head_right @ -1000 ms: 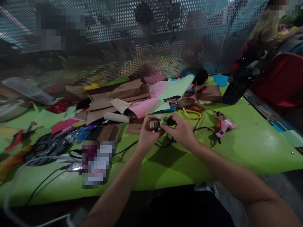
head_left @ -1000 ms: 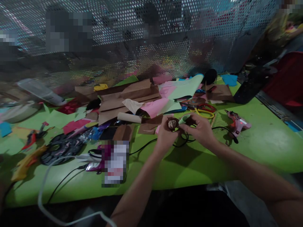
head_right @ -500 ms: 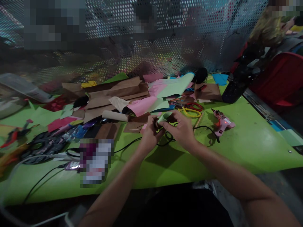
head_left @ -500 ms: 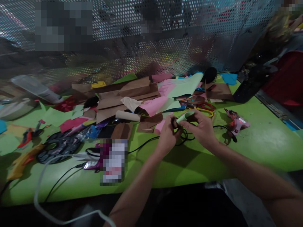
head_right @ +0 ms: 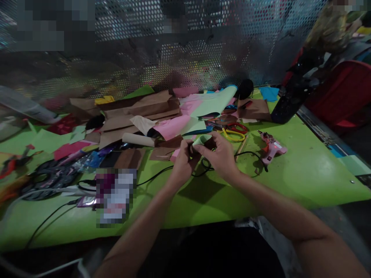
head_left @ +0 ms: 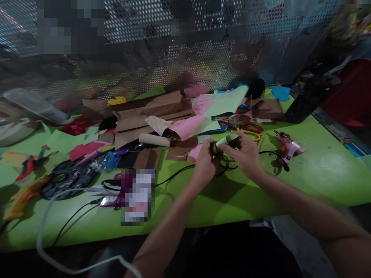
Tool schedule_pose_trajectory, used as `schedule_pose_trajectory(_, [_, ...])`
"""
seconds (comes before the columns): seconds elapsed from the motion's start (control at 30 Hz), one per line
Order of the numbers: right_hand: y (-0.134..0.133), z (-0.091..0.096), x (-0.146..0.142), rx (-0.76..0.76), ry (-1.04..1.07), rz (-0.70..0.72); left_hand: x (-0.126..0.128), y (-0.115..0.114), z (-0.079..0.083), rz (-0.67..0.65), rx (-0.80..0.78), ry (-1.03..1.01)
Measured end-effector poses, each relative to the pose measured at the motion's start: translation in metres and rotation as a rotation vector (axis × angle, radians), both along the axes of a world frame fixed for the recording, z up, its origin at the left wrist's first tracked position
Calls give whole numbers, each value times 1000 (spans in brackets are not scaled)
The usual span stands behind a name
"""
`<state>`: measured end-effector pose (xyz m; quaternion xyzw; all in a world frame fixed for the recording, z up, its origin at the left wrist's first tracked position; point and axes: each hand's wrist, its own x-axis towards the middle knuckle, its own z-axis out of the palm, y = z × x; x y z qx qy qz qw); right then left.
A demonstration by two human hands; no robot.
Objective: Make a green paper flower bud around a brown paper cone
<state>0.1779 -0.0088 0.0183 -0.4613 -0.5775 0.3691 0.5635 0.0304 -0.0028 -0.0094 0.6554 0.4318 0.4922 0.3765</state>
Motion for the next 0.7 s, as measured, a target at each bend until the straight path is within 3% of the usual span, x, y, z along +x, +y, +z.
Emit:
schedule_pose_trajectory(0.27, [-4, 0, -2, 49, -80, -43, 1, 0, -3, -26, -14, 3])
schedule_pose_trajectory(0.5, [-1, -7, 4, 256, -258, -69, 3, 2, -11, -141, -174, -95])
schedule_pose_trajectory(0.6, [0, -7, 5, 239, -255, -54, 4, 2, -9, -192, -253, -132])
schedule_pose_trajectory(0.7, [-1, -4, 5, 241, -248, -30, 4, 2, -6, -194, -212, -125])
